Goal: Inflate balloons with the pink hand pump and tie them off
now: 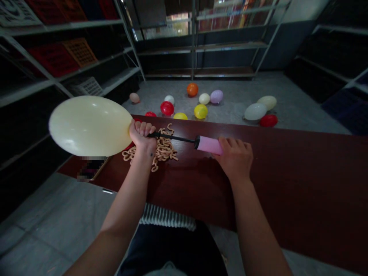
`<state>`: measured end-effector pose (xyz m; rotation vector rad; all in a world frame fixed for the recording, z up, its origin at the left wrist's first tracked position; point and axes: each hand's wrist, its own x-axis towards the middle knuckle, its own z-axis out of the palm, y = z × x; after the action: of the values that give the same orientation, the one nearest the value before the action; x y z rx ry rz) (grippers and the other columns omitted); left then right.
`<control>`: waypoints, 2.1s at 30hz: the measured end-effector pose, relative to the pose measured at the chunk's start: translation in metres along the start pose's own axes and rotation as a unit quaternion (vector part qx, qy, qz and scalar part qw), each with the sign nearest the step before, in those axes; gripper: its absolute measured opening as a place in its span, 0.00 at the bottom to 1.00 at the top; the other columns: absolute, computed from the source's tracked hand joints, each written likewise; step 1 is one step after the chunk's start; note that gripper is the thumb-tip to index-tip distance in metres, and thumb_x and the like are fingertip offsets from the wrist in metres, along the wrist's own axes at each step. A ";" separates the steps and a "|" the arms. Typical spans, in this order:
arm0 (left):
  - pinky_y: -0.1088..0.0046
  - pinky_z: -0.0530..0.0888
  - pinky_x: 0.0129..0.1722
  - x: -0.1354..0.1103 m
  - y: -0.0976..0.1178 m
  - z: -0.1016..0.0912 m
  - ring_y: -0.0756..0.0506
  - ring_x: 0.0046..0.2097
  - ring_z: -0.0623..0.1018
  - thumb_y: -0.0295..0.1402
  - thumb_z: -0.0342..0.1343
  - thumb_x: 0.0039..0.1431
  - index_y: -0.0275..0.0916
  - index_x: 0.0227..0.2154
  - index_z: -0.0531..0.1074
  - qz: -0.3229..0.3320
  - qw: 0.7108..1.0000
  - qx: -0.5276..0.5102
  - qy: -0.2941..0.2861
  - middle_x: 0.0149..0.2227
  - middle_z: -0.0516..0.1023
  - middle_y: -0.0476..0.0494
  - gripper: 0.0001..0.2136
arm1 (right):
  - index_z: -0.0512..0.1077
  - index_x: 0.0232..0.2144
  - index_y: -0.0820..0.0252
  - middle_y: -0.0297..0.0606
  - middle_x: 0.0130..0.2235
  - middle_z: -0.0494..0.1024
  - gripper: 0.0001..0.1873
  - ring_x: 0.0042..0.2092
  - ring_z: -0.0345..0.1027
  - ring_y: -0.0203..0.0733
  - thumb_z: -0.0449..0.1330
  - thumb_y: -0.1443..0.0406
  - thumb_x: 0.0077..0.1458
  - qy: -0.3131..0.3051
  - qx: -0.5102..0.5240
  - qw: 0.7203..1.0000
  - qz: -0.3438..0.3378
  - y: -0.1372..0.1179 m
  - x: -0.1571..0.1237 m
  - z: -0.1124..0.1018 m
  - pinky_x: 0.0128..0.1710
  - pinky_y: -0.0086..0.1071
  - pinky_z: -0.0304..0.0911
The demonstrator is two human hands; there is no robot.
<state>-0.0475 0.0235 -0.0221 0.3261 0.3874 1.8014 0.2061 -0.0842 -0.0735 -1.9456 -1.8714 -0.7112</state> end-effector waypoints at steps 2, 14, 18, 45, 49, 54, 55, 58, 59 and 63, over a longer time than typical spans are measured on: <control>0.76 0.50 0.16 -0.002 -0.002 0.002 0.54 0.14 0.47 0.34 0.40 0.70 0.39 0.16 0.43 -0.001 1.000 -0.006 -0.006 0.13 0.42 0.56 0.24 | 0.72 0.42 0.53 0.46 0.37 0.78 0.17 0.39 0.68 0.55 0.60 0.56 0.50 0.003 0.000 1.000 -0.008 -0.004 0.000 0.000 0.38 0.43 0.53; 0.75 0.48 0.15 -0.038 -0.043 0.014 0.54 0.13 0.46 0.38 0.44 0.69 0.39 0.15 0.45 -0.061 0.997 0.056 -0.012 0.11 0.44 0.56 0.26 | 0.73 0.38 0.50 0.40 0.30 0.79 0.15 0.29 0.72 0.50 0.54 0.53 0.53 -0.062 0.073 0.995 -0.042 -0.055 0.002 -0.011 0.31 0.38 0.58; 0.75 0.49 0.15 -0.039 -0.045 0.014 0.54 0.13 0.47 0.39 0.44 0.69 0.38 0.15 0.46 -0.067 0.996 0.057 -0.005 0.11 0.45 0.56 0.26 | 0.74 0.38 0.52 0.40 0.31 0.80 0.16 0.30 0.72 0.50 0.53 0.52 0.53 -0.074 0.072 0.994 -0.040 -0.056 0.002 -0.011 0.30 0.38 0.57; 0.76 0.50 0.17 -0.001 -0.015 -0.005 0.55 0.14 0.49 0.34 0.41 0.70 0.39 0.17 0.43 -0.007 1.000 -0.012 0.020 0.12 0.44 0.57 0.23 | 0.71 0.48 0.57 0.47 0.42 0.78 0.18 0.44 0.64 0.52 0.55 0.57 0.58 -0.042 -0.006 0.999 -0.002 -0.011 0.006 -0.002 0.44 0.42 0.46; 0.76 0.50 0.17 0.000 -0.002 -0.002 0.55 0.14 0.48 0.34 0.40 0.70 0.39 0.17 0.42 -0.008 1.000 -0.015 0.020 0.12 0.43 0.57 0.23 | 0.70 0.49 0.57 0.49 0.44 0.77 0.18 0.46 0.63 0.52 0.55 0.58 0.58 -0.014 -0.005 1.000 0.005 0.000 0.004 -0.005 0.46 0.41 0.48; 0.76 0.50 0.16 -0.004 0.008 0.004 0.55 0.14 0.47 0.33 0.41 0.69 0.39 0.18 0.41 0.010 1.000 0.001 0.008 0.13 0.42 0.56 0.23 | 0.70 0.47 0.57 0.45 0.42 0.76 0.20 0.43 0.64 0.50 0.57 0.55 0.55 0.003 0.001 1.000 0.009 0.000 0.002 -0.003 0.42 0.39 0.50; 0.76 0.51 0.16 -0.005 0.009 0.006 0.55 0.15 0.47 0.33 0.41 0.69 0.39 0.18 0.42 0.013 1.000 0.012 0.013 0.13 0.42 0.56 0.23 | 0.70 0.47 0.57 0.44 0.41 0.76 0.21 0.42 0.64 0.49 0.57 0.54 0.54 -0.006 -0.002 1.000 0.009 0.000 0.001 -0.002 0.41 0.38 0.50; 0.77 0.51 0.16 -0.008 0.011 0.010 0.55 0.15 0.47 0.35 0.41 0.70 0.38 0.18 0.43 0.025 0.998 0.046 0.032 0.13 0.43 0.56 0.23 | 0.70 0.46 0.56 0.43 0.39 0.76 0.22 0.41 0.65 0.49 0.58 0.52 0.52 -0.041 -0.008 0.999 -0.006 -0.003 0.002 -0.004 0.38 0.37 0.50; 0.77 0.51 0.16 -0.009 0.011 0.011 0.55 0.15 0.47 0.36 0.41 0.70 0.38 0.18 0.43 0.028 0.997 0.056 0.036 0.13 0.43 0.56 0.23 | 0.70 0.46 0.56 0.43 0.39 0.76 0.22 0.40 0.66 0.48 0.58 0.52 0.52 -0.050 -0.007 0.999 -0.014 -0.004 0.002 -0.005 0.38 0.37 0.50; 0.77 0.53 0.16 -0.012 0.008 0.014 0.55 0.15 0.49 0.40 0.42 0.70 0.38 0.18 0.45 0.029 0.995 0.091 0.039 0.14 0.43 0.56 0.25 | 0.70 0.42 0.57 0.41 0.36 0.77 0.21 0.37 0.67 0.45 0.59 0.50 0.51 -0.079 0.016 0.996 -0.032 -0.014 0.004 -0.011 0.36 0.35 0.49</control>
<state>-0.0457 0.0113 -0.0066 0.3991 0.6054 1.8443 0.1910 -0.0865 -0.0635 -1.9823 -2.0320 -0.5569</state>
